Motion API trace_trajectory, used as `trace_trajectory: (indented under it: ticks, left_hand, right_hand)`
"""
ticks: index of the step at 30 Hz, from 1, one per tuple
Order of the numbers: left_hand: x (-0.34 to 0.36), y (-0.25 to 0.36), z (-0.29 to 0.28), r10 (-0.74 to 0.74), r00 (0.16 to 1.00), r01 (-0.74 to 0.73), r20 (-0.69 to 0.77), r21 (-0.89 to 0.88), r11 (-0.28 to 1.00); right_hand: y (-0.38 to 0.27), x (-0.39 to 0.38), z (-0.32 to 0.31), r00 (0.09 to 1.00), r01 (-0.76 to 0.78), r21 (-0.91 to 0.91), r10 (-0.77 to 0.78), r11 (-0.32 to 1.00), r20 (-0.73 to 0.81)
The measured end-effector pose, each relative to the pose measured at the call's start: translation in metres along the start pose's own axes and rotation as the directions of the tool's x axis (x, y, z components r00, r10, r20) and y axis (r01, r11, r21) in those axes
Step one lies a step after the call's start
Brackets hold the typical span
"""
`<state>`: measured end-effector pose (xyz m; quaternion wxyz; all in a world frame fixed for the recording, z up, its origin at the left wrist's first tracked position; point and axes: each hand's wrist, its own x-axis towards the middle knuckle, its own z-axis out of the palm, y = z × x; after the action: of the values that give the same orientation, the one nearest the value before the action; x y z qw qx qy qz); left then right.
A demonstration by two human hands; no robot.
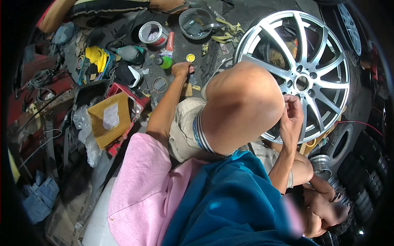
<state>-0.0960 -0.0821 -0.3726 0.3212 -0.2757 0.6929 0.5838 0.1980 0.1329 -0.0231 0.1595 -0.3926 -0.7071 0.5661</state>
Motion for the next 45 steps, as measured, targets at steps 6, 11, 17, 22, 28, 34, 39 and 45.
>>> trace_trajectory:
  ticks: [6, 11, 17, 22, 28, 34, 39, 45]
  left_hand:
    - [0.008, 0.003, -0.011, 0.02, 1.0, -0.019, -0.024, 0.042, 0.999]
    - [-0.018, 0.004, -0.011, 0.103, 0.986, -0.099, 0.132, -0.035, 0.994]
    - [-0.082, 0.049, 0.008, 0.22, 0.935, -0.174, 0.279, -0.181, 0.968]
    - [-0.17, 0.134, 0.026, 0.338, 0.827, -0.18, 0.45, -0.358, 0.916]
    - [-0.233, 0.197, 0.066, 0.377, 0.638, -0.067, 0.672, -0.44, 0.896]
    - [-0.258, 0.214, 0.106, 0.3, 0.599, -0.033, 0.743, -0.351, 0.936]
    - [-0.269, 0.224, 0.126, 0.261, 0.572, 0.009, 0.778, -0.324, 0.946]
    - [-0.272, 0.233, 0.159, 0.259, 0.456, -0.035, 0.852, -0.274, 0.961]
  right_hand:
    - [0.0, 0.002, 0.004, 0.999, -0.018, 0.047, 0.017, 0.999, 0.033]
    - [-0.009, 0.01, 0.008, 0.999, -0.023, 0.049, 0.022, 0.999, 0.026]
    - [-0.016, 0.045, 0.025, 0.997, 0.073, -0.042, -0.074, 0.996, -0.026]
    - [-0.048, 0.082, 0.071, 0.973, 0.223, -0.003, -0.222, 0.975, 0.055]
    - [-0.066, 0.109, 0.095, 0.91, 0.414, -0.045, -0.414, 0.909, 0.013]
    - [-0.073, 0.123, 0.086, 0.775, 0.582, -0.26, -0.622, 0.771, -0.11]
    - [-0.068, 0.131, 0.078, 0.725, 0.555, -0.346, -0.644, 0.756, -0.245]
    - [-0.07, 0.143, 0.062, 0.667, 0.549, -0.391, -0.669, 0.739, -0.329]
